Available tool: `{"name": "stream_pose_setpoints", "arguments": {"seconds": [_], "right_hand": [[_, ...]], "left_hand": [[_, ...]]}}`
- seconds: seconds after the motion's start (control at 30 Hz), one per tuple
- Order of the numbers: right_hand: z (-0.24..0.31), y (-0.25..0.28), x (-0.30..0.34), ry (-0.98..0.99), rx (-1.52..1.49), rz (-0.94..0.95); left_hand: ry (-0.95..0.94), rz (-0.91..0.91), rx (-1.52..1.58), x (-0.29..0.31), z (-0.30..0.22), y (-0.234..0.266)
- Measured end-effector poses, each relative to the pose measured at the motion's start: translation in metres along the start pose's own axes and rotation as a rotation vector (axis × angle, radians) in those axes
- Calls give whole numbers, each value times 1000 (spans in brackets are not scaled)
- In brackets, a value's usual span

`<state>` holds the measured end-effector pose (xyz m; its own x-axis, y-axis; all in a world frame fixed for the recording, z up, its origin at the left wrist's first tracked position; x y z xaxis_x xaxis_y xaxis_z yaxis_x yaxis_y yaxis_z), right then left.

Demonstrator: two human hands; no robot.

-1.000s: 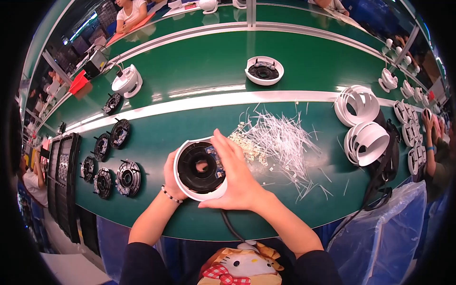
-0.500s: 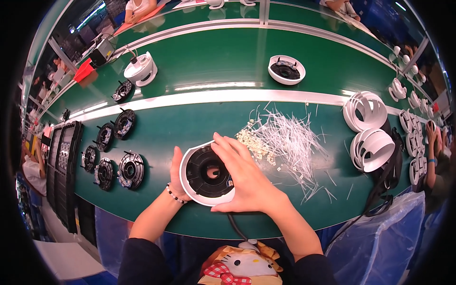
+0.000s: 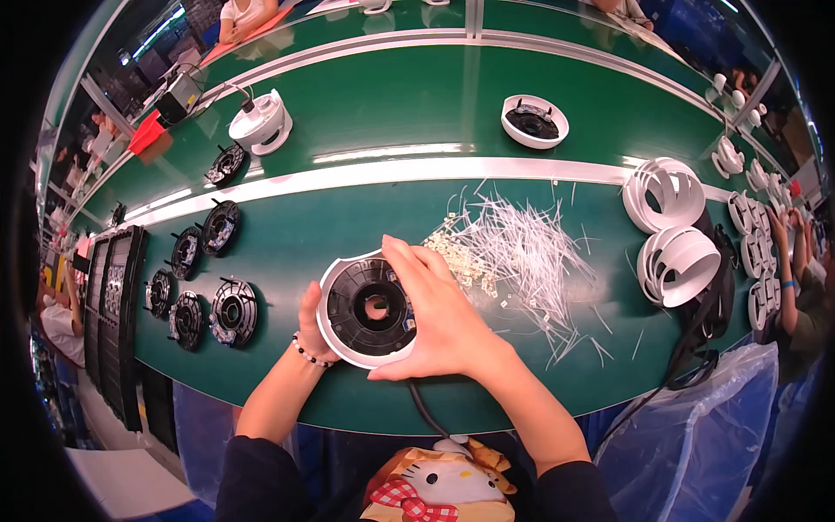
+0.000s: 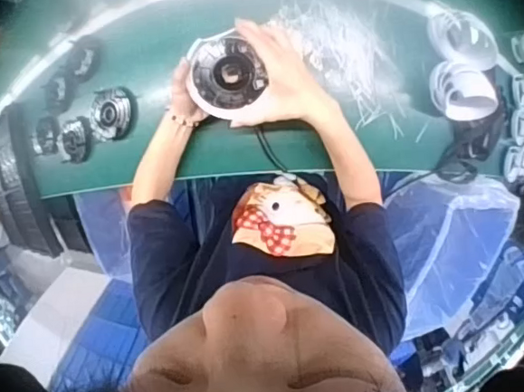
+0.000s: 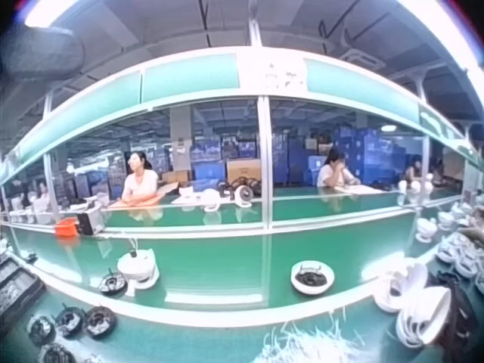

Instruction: Assembling security camera components on a production line.

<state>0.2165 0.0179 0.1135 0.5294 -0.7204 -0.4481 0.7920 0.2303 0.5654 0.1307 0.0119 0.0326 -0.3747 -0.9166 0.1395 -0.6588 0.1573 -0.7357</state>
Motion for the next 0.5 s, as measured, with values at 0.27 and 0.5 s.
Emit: {"name": "stream_pose_setpoints", "arguments": {"seconds": [0.27, 0.5], "right_hand": [[8, -1, -2, 27, 5, -89], [1, -6, 0, 38, 24, -92]], "left_hand": [[-9, -9, -125, 2, -5, 7], [-68, -31, 222, -1, -5, -3]]}}
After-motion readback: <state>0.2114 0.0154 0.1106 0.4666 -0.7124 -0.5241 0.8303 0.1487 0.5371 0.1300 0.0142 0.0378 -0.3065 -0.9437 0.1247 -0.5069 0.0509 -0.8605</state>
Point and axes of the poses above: each hand's wrist, its own x-axis away from the middle knuckle, its own y-axis out of the back of the hand, z = x × y, the point moved 9 cm from there along -x, towards the middle knuckle, and after that the axes turned 5 degrees about -z, right-handed, at the moved point
